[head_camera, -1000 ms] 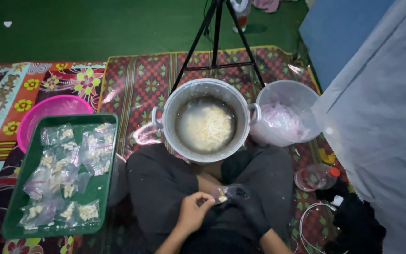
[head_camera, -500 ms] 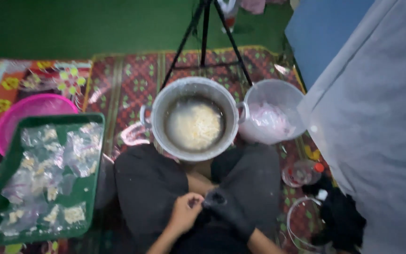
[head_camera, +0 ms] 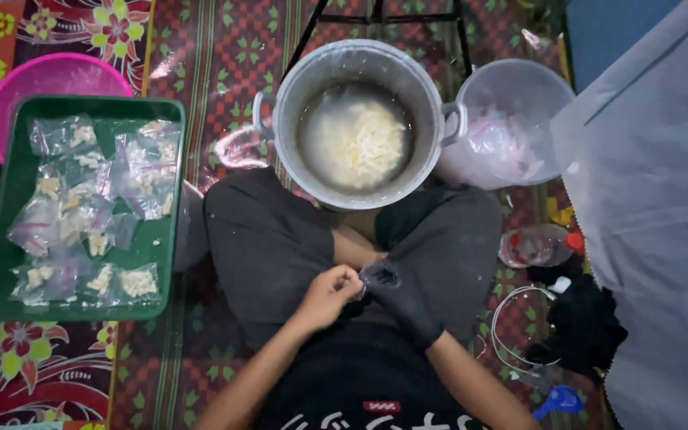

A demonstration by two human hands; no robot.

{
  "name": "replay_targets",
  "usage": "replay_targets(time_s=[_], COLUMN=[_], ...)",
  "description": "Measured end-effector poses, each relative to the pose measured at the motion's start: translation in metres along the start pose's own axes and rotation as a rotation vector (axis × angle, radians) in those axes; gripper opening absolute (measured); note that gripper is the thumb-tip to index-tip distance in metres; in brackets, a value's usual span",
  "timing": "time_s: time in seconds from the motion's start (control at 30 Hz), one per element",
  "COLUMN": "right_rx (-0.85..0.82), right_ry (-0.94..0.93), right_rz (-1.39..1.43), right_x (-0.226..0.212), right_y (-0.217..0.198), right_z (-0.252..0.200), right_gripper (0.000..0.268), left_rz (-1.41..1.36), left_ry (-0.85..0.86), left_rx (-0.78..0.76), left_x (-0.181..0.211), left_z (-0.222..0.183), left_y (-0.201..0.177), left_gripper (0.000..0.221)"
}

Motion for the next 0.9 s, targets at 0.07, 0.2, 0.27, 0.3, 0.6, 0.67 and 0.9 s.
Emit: replay_targets(time_s=[0.07,0.2,0.27,0.3,0.6,0.67,0.9], right_rx=[-0.016,-0.074,-0.071,-0.008,-0.117,-0.187,-0.12], right_ry=[-0.024,-0.171,-0.183,-0.119,-0.112,-0.193,-0.197], right_rz=[-0.132,-0.444,-0.527,-0.569,-0.495,-0.434,0.165], right_x=[-0.048,-0.052,-0.051,-0.045,-0.047,-0.048,-0.03], right_y=[0.004,0.011,0.014,0.008,-0.005,-0.007,-0.012], right_z=[-0.011,-0.007,-0.007,-0.005,-0.008,-0.009,-0.007], right_gripper=[0.013,0.016,0.018,0.022,0.026,0.026,0.047], left_rz=[0.023,0.227,0.282,0.343,0.35,0.383,0.301], left_ry=[-0.024,0.051,0.107,0.153,0.099,0.081,0.133], left_rx=[0.014,0.167,0.22,0.286,0.203,0.194,0.193], left_x=[0.008,0.047,0.067,0.078,0.093,0.093,0.124], left_z=[-0.001,-0.02,-0.027,-0.03,-0.037,-0.037,-0.049], left_y=[-0.003,-0.02,-0.026,-0.032,-0.027,-0.03,-0.035], left_gripper=[0.012,0.011,0.01,0.011,0.02,0.014,0.014])
Point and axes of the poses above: each hand's wrist, its own z-axis towards the middle knuckle, its own y-axis out of the palm, x = y × z, the point moved 10 cm from there along z, towards the middle knuckle, and after that the axes turned 11 degrees about -y, right-handed, at the moved point
